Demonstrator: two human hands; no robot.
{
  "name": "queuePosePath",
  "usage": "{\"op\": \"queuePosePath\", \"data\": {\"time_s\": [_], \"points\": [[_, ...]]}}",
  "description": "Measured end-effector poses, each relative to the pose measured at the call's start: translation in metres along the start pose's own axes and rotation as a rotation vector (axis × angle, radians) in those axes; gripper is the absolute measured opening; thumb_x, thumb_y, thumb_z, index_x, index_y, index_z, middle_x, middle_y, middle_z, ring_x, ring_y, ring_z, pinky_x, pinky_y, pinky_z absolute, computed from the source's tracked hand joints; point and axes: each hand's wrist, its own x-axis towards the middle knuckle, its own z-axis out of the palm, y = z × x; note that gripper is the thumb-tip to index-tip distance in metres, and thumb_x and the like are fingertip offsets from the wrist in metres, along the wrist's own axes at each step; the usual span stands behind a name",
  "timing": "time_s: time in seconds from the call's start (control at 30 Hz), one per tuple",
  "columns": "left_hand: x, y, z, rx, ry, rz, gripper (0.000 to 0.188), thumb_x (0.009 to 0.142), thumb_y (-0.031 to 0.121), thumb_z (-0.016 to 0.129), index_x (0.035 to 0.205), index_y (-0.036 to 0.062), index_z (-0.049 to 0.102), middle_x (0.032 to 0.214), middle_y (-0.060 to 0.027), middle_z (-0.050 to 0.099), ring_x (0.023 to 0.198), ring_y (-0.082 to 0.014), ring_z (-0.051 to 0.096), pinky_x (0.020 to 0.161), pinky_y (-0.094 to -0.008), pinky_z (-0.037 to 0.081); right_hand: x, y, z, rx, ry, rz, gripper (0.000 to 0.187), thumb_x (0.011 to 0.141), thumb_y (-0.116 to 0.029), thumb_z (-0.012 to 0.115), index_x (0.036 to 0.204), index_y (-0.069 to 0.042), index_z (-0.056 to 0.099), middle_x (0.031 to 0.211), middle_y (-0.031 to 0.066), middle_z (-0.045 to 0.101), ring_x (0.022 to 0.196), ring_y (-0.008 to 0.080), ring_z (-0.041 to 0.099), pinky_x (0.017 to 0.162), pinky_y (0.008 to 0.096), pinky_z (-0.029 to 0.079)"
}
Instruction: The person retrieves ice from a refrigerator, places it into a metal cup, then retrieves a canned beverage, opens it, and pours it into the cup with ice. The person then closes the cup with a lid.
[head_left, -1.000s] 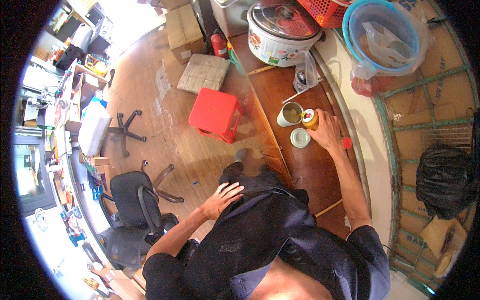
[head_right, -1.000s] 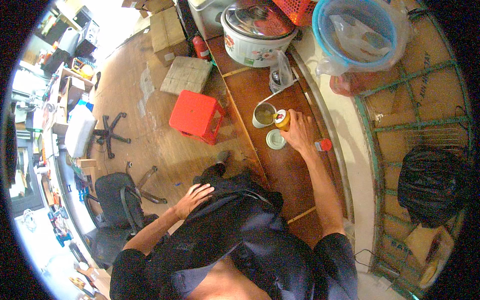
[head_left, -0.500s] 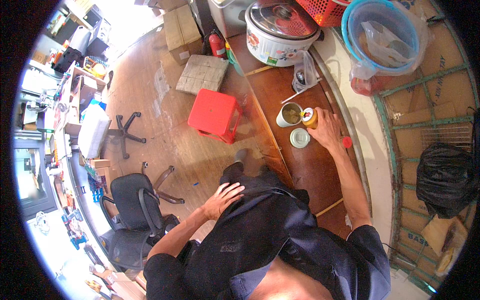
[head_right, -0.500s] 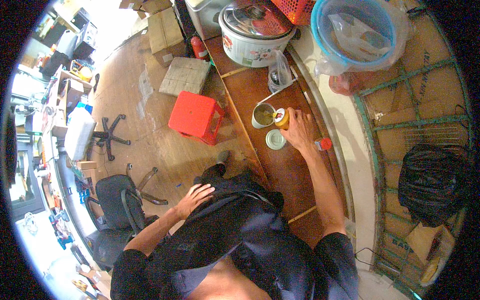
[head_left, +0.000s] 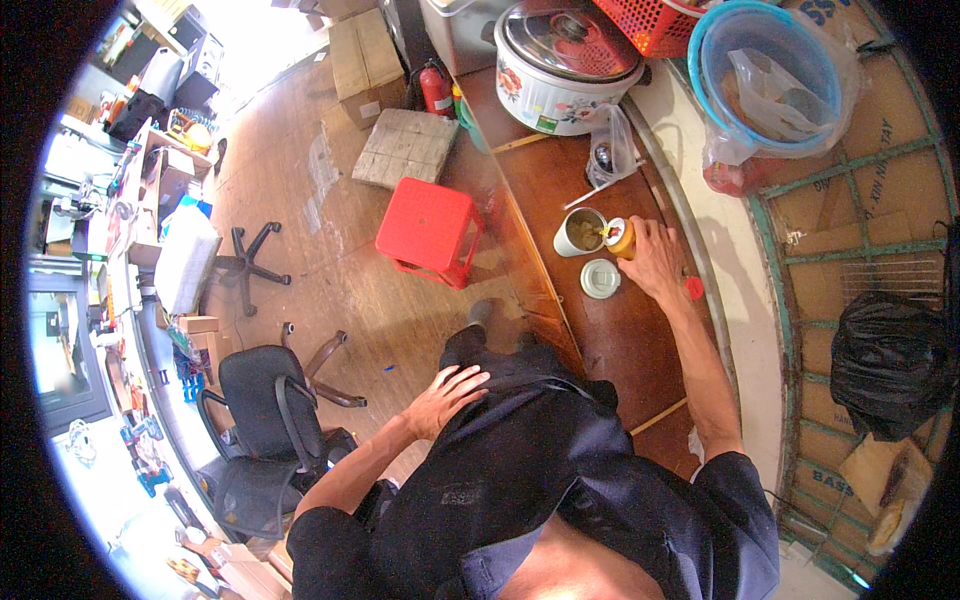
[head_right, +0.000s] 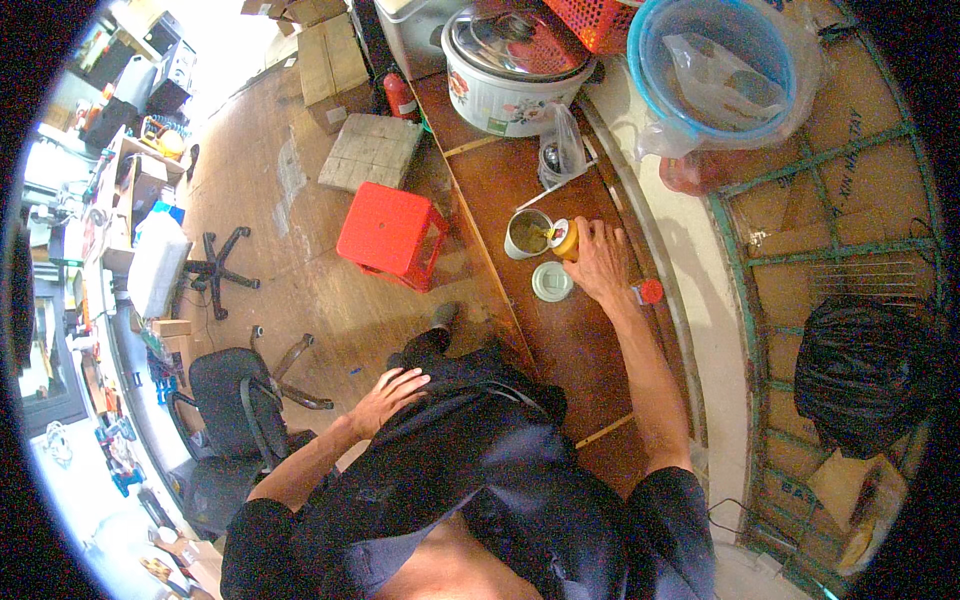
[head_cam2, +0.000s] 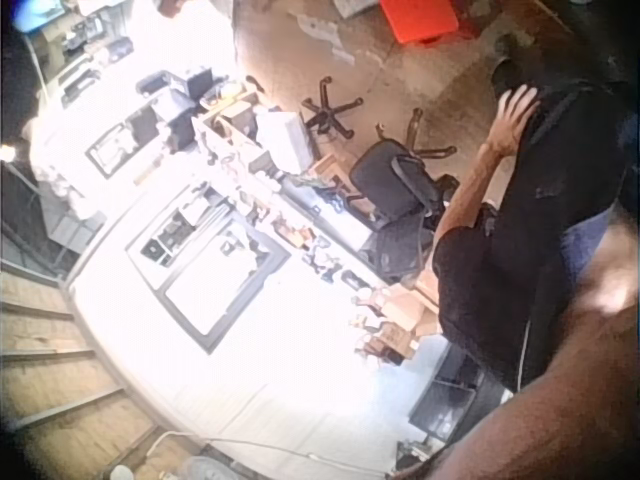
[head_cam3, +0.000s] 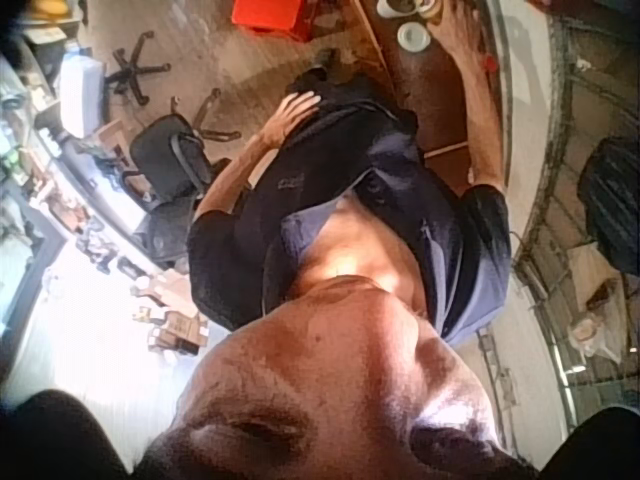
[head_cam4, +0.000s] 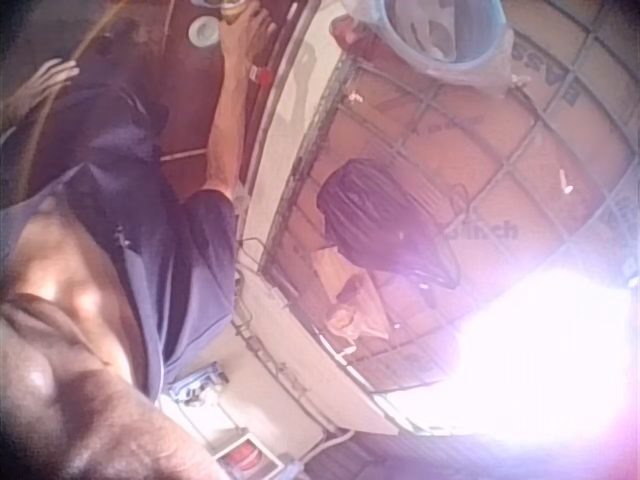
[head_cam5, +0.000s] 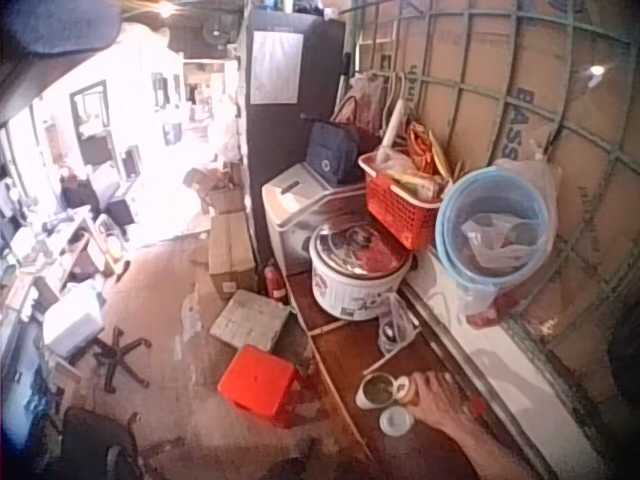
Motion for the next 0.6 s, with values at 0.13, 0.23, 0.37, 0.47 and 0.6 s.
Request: {"op": "queuePosePath", "data": {"time_s": [0.13, 0.23, 0.37, 0.47, 0.6], "points": [[-0.0007, 0.0, -0.0002, 0.006, -0.005, -0.002, 0.071, 0.084, 0.037, 0.062, 0.143, 0.0054, 0.038, 0.157, -0.0187, 0.029, 0.144, -0.0383, 0.029, 0.114, -0.0578, 0.022, 0.0016, -0.0013, -0.0044, 0.005, -0.021, -0.003, 0.07, 0.068, -0.025, 0.081, 0.127, -0.005, 0.048, 0.109, 0.0166, 0.059, 0.102, 0.0321, 0.057, 0.088, 0.0462, 0.04], [-0.0017, -0.0004, 0.0009, 0.005, -0.004, -0.001, 0.072, 0.084, 0.037, 0.062, 0.143, 0.0052, 0.038, 0.157, -0.0187, 0.029, 0.144, -0.0383, 0.029, 0.114, -0.0578, 0.022, 0.0019, -0.0039, -0.008, -0.025, -0.053, 0.022, 0.072, 0.069, -0.025, 0.08, 0.13, -0.005, 0.048, 0.115, 0.0169, 0.06, 0.108, 0.0312, 0.057, 0.09, 0.0449, 0.04], [0.0009, 0.0042, -0.004, -0.026, 0.01, -0.003, 0.061, 0.09, 0.036, 0.053, 0.14, 0.0032, 0.039, 0.156, -0.0188, 0.03, 0.144, -0.0389, 0.029, 0.115, -0.0578, 0.02, 0.0009, -0.0012, -0.0039, -0.03, -0.03, 0.008, 0.072, 0.069, -0.025, 0.08, 0.13, -0.005, 0.048, 0.113, 0.017, 0.059, 0.107, 0.0311, 0.056, 0.09, 0.0445, 0.04], [0.0018, 0.0046, -0.0056, -0.019, 0.006, -0.006, 0.061, 0.091, 0.037, 0.052, 0.14, 0.0031, 0.04, 0.156, -0.0193, 0.031, 0.143, -0.0397, 0.03, 0.115, -0.0582, 0.021, 0.0004, -0.0009, -0.0044, -0.022, -0.01, -0.008, 0.07, 0.068, -0.024, 0.081, 0.127, -0.006, 0.048, 0.11, 0.0174, 0.058, 0.105, 0.0318, 0.055, 0.09, 0.0445, 0.039], [0.0029, 0.0052, -0.0061, -0.03, 0.025, -0.002, 0.06, 0.091, 0.036, 0.053, 0.139, 0.0029, 0.041, 0.155, -0.0194, 0.032, 0.143, -0.0397, 0.031, 0.115, -0.0582, 0.021, 0.0005, -0.001, -0.0055, -0.041, -0.008, -0.019, 0.071, 0.068, -0.024, 0.081, 0.128, -0.005, 0.048, 0.11, 0.016, 0.059, 0.104, 0.0305, 0.056, 0.088, 0.044, 0.039]]}}
